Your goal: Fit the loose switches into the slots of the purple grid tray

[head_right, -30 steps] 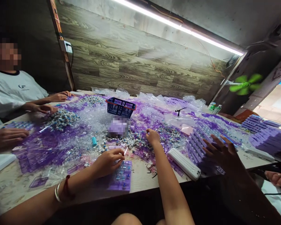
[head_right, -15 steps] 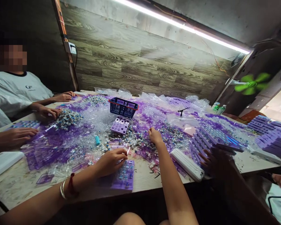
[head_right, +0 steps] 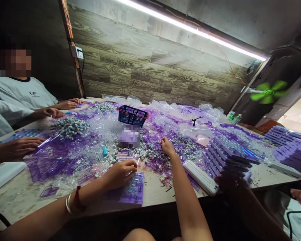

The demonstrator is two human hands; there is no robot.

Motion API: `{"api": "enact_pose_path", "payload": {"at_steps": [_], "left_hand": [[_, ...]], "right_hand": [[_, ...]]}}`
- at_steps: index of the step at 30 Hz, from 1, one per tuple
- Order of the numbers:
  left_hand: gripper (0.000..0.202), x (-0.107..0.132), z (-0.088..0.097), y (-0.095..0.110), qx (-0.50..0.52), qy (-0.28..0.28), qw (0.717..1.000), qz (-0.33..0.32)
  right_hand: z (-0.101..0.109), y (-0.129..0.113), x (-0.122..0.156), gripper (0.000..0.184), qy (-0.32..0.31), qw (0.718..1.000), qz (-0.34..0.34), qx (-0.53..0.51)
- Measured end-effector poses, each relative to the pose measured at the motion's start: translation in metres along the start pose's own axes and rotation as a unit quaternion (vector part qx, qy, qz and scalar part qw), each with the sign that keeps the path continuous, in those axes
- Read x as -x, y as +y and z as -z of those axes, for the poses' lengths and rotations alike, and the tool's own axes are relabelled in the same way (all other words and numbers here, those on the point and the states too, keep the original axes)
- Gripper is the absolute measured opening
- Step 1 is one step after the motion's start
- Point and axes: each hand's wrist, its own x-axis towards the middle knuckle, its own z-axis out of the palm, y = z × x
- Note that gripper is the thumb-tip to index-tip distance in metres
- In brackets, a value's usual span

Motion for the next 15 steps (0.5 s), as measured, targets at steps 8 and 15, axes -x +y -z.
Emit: {"api": "enact_pose_path", "payload": {"at_steps": [8,15], "left_hand": [[0.021,-0.003,-0.015,0.004,0.112,0.186,0.975,0.054],[0.04,-0.002,-0.012,-0.002,0.136,0.261,0.955,0.016]], "right_hand": [[0.021,-0.029,0.017,0.02,0.053,0.986,0.027,-0.159],[-0.001,-0.103,0.12,0.03,-0.083,0.937,0.046,-0.337]]}}
